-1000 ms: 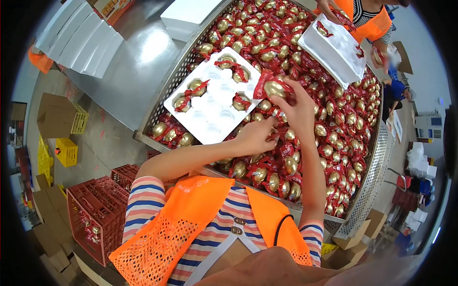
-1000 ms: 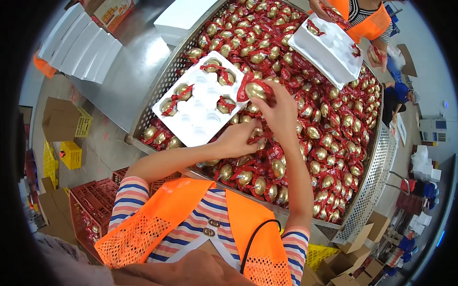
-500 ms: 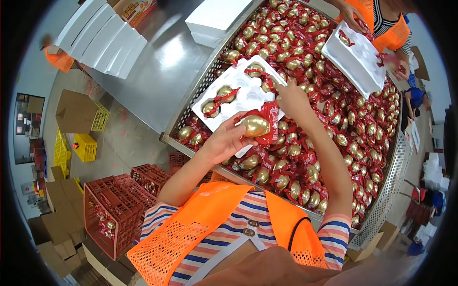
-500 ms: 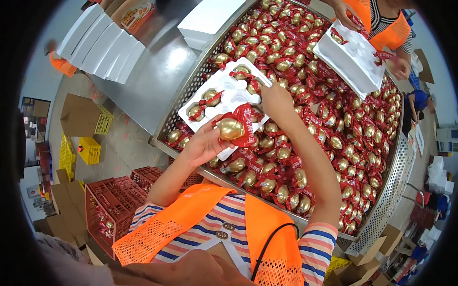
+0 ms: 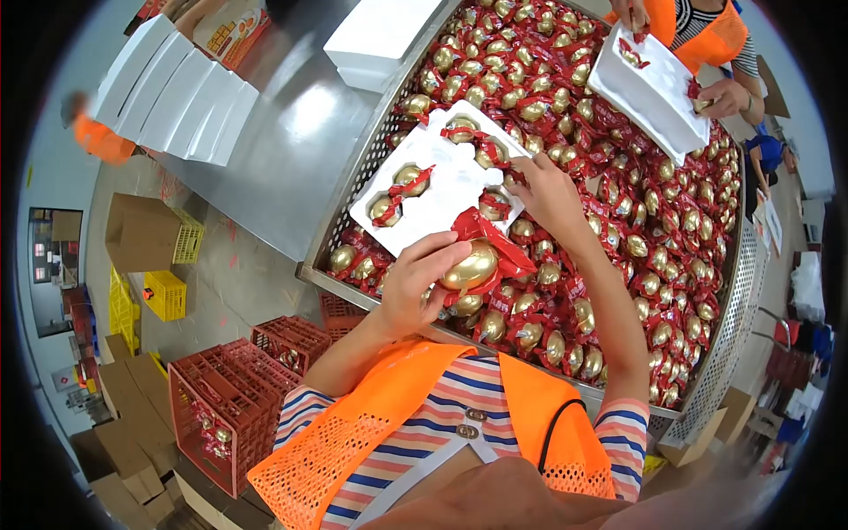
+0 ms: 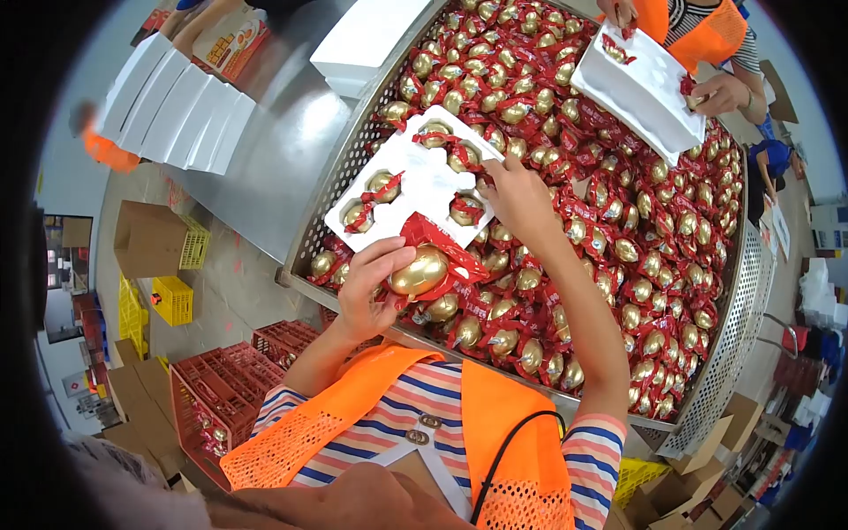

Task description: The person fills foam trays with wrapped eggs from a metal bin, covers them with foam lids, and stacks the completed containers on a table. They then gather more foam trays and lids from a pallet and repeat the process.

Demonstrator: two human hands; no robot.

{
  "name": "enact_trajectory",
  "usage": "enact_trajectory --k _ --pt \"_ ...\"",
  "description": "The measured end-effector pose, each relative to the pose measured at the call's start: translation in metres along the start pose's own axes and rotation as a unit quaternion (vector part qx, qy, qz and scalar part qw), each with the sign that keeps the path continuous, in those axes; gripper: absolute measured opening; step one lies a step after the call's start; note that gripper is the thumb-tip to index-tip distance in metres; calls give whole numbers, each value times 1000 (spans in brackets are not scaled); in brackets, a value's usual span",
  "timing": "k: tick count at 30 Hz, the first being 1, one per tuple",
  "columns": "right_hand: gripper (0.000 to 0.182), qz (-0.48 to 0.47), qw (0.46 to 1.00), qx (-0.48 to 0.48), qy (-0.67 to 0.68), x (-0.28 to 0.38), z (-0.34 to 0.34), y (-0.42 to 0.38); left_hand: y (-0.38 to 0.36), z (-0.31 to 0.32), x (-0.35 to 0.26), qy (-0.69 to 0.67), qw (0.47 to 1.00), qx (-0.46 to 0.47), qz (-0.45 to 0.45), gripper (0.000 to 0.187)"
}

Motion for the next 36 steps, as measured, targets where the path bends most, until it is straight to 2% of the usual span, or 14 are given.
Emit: enact_trajectory --k 2,5,8,10,13,17,20,21,24,25,28,31,34,36 --pt "25 -1 999 -17 46 13 -11 -9 -1 3 4 22 995 -36 86 64" --pt "22 -18 992 -31 118 24 -16 -22 2 -2 10 33 998 -24 57 59" --pt "19 -6 988 -32 152 22 -18 -33 16 -10 29 93 993 -14 -67 53" --pt "18 17 980 -29 194 19 -13 -37 37 -16 54 82 986 -2 -147 48" --pt "18 15 978 -39 206 18 -10 -41 66 -17 100 110 988 -5 -112 43" --pt "18 15 980 -43 195 13 -6 -48 85 -10 138 202 954 145 -168 40" --pt "18 34 979 -33 196 8 -8 -54 99 -6 142 315 873 318 -193 42" --pt "18 29 980 -43 193 6 -9 -56 104 -3 143 314 851 369 -202 42" --pt "18 35 983 -25 181 -2 -5 -62 113 7 141 322 844 381 -198 40" --pt "17 42 980 -25 194 -3 -4 -65 110 12 145 322 859 344 -200 40" --pt "18 35 984 -9 173 -8 -1 -76 100 16 143 313 899 280 -126 33" --pt "18 55 983 37 172 -12 4 -83 88 18 144 315 907 276 -36 41" --pt "17 25 987 77 142 -6 13 -85 95 15 157 306 875 372 -59 49" --pt "18 -25 978 113 173 2 26 -92 98 12 170 275 874 393 -73 53"
Point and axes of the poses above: each hand's wrist, its own y-axis towards the middle knuckle, its own z-axis out of the palm, x = y × z, the point moved 3 cm from there along y, towards the middle knuckle, and after that the axes turned 4 degrees about x, right-handed, at the moved point
